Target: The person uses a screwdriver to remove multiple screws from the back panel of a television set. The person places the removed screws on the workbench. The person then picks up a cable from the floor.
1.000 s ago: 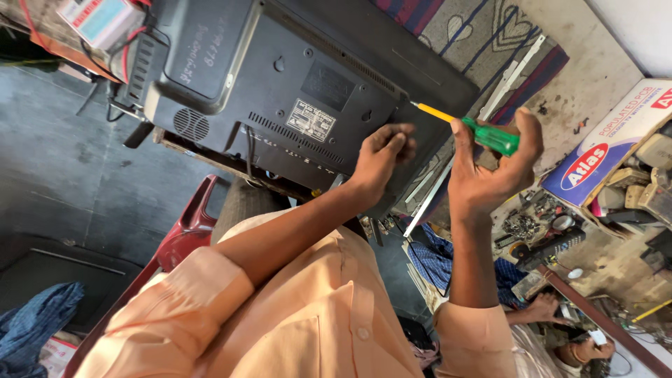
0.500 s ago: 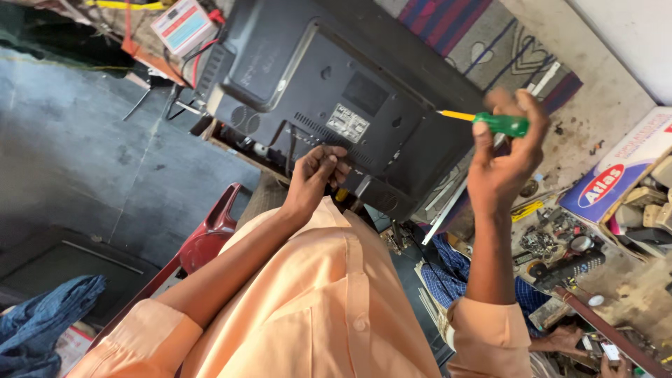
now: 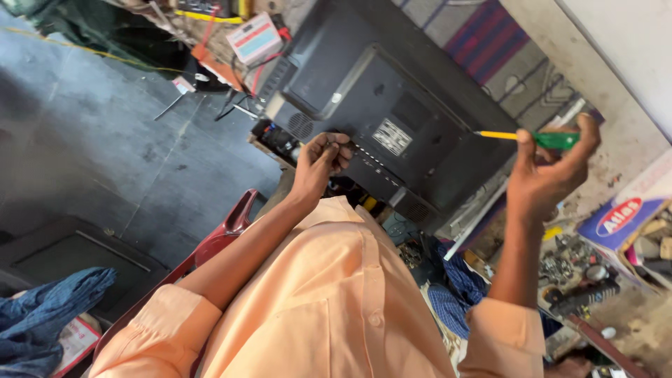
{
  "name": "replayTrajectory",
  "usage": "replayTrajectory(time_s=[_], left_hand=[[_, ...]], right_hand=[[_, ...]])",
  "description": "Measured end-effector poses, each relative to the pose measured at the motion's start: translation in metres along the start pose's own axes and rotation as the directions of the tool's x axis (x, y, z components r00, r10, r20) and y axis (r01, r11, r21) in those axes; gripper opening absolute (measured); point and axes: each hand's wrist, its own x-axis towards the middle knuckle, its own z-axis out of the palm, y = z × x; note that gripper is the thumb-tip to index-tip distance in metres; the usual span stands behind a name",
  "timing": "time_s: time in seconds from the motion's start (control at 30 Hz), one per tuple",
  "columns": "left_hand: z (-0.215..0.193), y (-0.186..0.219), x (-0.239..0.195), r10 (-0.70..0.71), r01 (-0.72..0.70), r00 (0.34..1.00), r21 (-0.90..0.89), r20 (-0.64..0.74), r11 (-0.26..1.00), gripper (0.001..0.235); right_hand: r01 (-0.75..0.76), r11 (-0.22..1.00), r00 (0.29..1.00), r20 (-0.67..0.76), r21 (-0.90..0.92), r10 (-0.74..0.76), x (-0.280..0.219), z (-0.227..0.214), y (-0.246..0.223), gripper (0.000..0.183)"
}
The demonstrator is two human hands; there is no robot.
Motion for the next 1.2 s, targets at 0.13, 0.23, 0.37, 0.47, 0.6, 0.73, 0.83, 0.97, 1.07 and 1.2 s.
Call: replayTrajectory(time_s=[0.13,0.23,0.37,0.47,0.6,0.73,0.83,0.97,1.07,1.2], left_hand=[[-0.019,0.001,0.005,0.071,-0.071,0.997,0.090,0.003,0.993,0.027],[-0.025,0.005,0.022,0.079,-0.086,0.996,0.193,0.045,0.977,0.042],[-0.032,0.014,0.043,-0.008,-0.036,0.994,0.403,0.108,0.915,0.063],[-0.037,0.016,0.055,-0.046,-0.023,0.986,0.404,0.161,0.914,0.070],[-0.039,0.014,0.064,-0.088,0.006,0.978,0.400,0.187,0.917,0.071],[-0.049,0.014,0.072,-0.134,0.045,0.966,0.365,0.222,0.930,0.072],[-0.049,0.012,0.068,-0.139,0.053,0.958,0.319,0.252,0.946,0.071],[-0.049,0.020,0.071,-0.167,0.086,0.955,0.308,0.245,0.948,0.073],[-0.048,0.019,0.068,-0.194,0.112,0.947,0.305,0.255,0.946,0.074],[-0.052,0.022,0.067,-0.188,0.097,0.956,0.361,0.227,0.928,0.072]], right_hand=[[-0.125,0.989,0.992,0.020,0.077,0.123,-0.008,0.007,0.001,0.055],[-0.098,0.983,0.994,-0.059,-0.153,0.089,-0.006,0.008,-0.003,0.063],[0.110,0.990,0.994,0.014,0.084,-0.112,0.002,0.007,-0.014,0.058],[-0.047,0.999,0.997,-0.060,0.018,0.048,0.000,0.016,-0.018,0.060],[-0.197,0.978,0.980,-0.048,-0.071,0.194,-0.003,0.009,-0.012,0.059],[-0.065,0.993,0.998,0.011,0.103,0.064,0.000,0.020,-0.012,0.055],[-0.182,0.983,0.970,-0.158,0.033,0.185,-0.004,0.023,-0.026,0.057],[-0.305,0.946,0.942,-0.179,-0.112,0.283,0.006,0.028,-0.047,0.066],[-0.132,0.989,0.987,-0.101,-0.073,0.124,0.004,0.016,-0.053,0.060],[-0.189,0.925,0.980,0.120,0.330,0.157,0.004,0.010,-0.037,0.043]])
